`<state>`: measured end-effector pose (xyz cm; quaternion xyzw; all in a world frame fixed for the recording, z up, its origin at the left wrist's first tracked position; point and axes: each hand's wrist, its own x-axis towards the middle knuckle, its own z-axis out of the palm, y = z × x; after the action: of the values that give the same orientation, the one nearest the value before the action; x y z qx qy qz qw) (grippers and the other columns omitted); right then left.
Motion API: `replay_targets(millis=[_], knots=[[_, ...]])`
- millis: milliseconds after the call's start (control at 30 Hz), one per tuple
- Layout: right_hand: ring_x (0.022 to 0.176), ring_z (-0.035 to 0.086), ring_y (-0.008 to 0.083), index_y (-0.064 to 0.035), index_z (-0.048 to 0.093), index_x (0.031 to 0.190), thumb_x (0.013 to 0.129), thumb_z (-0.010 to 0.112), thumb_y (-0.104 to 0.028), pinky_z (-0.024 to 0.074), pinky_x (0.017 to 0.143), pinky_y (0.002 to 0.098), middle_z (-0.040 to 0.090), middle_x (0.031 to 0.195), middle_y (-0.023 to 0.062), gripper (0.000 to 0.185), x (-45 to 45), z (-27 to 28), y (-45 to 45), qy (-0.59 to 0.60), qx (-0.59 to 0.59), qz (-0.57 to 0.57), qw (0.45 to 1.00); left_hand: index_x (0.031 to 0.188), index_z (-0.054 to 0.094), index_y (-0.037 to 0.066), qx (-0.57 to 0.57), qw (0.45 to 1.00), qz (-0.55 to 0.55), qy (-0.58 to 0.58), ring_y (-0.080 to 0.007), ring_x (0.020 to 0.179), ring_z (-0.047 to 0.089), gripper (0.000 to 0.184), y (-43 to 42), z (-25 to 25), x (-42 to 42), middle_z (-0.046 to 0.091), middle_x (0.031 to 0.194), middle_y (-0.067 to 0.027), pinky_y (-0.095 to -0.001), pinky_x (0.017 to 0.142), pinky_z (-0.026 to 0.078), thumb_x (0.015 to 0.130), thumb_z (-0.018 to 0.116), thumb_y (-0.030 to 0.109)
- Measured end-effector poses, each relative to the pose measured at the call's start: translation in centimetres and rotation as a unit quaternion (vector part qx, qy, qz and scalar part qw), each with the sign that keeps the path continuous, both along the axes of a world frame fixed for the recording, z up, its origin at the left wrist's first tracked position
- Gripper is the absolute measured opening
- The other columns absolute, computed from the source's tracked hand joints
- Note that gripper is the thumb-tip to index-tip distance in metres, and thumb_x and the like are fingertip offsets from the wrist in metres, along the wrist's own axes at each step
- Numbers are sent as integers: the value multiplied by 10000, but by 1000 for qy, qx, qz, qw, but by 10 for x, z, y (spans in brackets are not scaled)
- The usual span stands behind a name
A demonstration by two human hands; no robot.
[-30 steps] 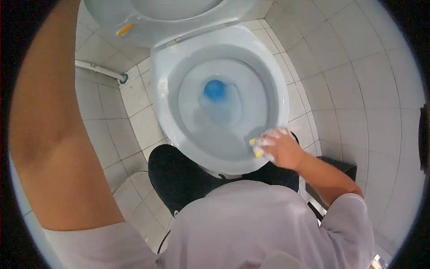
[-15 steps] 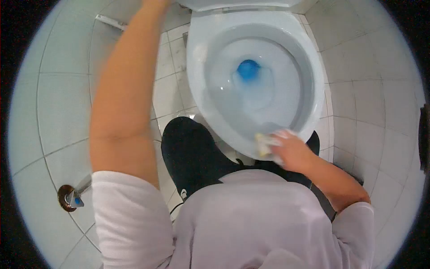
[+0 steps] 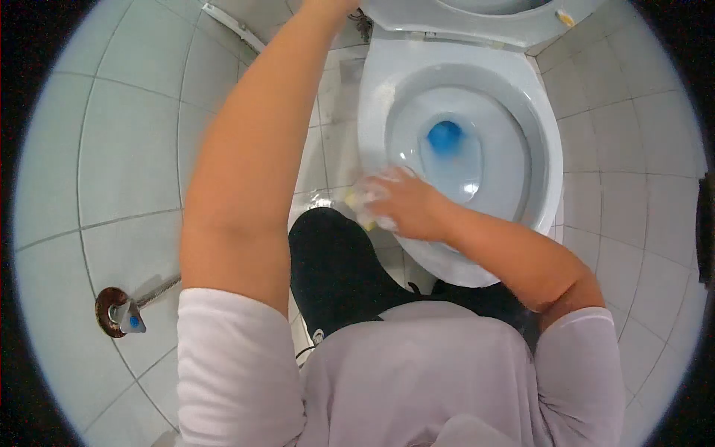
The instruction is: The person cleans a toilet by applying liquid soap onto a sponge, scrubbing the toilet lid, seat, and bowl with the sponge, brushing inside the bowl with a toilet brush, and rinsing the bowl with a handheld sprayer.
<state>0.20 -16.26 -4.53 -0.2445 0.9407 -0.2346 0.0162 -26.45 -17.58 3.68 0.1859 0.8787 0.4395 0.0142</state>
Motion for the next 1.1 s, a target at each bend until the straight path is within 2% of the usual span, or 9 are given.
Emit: replay_targets(millis=[200,267,400,567,667,733,833,933,1100], knots=[[1092,353,361,-32,502,1075,689,522,-65,289,942,422,422,1155,182,388,-87,-15,29,83,-73,-288,951,1190,327,-7,123,989,21,-73,-320,1006,488,504,31,-3,36,489,1090,-218,-371,829,391,809,516,263],[1032,392,365,5,463,1082,653,535,-23,297,903,426,418,1129,220,436,-87,-21,31,206,-176,-503,820,1191,330,0,109,993,23,-45,-305,1010,484,495,40,-15,47,495,1085,-197,-355,841,383,808,518,249],[1028,363,396,3,366,1094,724,438,0,286,905,404,417,1014,232,377,19,-30,13,-34,-291,-391,873,1165,371,10,253,966,-52,8,-274,996,475,455,37,-19,71,500,1058,-142,-339,849,368,808,516,254],[1030,373,382,9,376,1086,725,447,0,281,916,393,411,1008,239,368,-56,-50,-59,38,-336,-438,833,1248,311,7,126,986,99,-35,-348,1041,463,562,-38,-26,57,445,1186,-189,-391,865,381,805,530,274],[1036,375,370,6,376,1098,730,475,-30,271,929,392,407,1019,230,383,-134,-84,-14,213,-130,-538,805,1295,182,-36,144,979,-58,-135,-326,1165,368,662,-58,-34,73,334,1285,-220,-367,937,321,814,506,281],[1008,398,357,15,381,1088,740,480,-62,297,904,406,414,1035,239,370,-139,-17,-19,116,-565,-639,509,1288,199,-38,-33,996,-74,-30,-333,1193,326,606,-63,-81,72,305,1298,-225,-372,966,286,841,438,292],[1089,334,399,51,273,1195,757,525,-105,231,962,426,345,1186,251,529,-108,-38,-59,-29,-403,-575,711,1269,255,-4,-32,996,-88,-7,-373,1135,370,510,-67,-110,71,323,1271,-239,-395,944,307,849,378,257],[1082,341,400,57,282,1189,758,500,-92,244,952,421,353,1176,250,506,-135,-72,-24,-42,-582,-598,549,1296,268,78,-114,992,-38,-33,-365,1140,372,497,-62,-103,89,325,1270,-233,-423,947,297,862,329,313],[947,426,228,-1,359,1093,799,427,-109,358,826,374,425,1027,149,320,-88,-37,-58,-145,-604,-516,590,1296,289,147,-188,978,-70,59,-383,1112,395,494,-63,-110,95,315,1265,-249,-438,905,351,840,387,310]])
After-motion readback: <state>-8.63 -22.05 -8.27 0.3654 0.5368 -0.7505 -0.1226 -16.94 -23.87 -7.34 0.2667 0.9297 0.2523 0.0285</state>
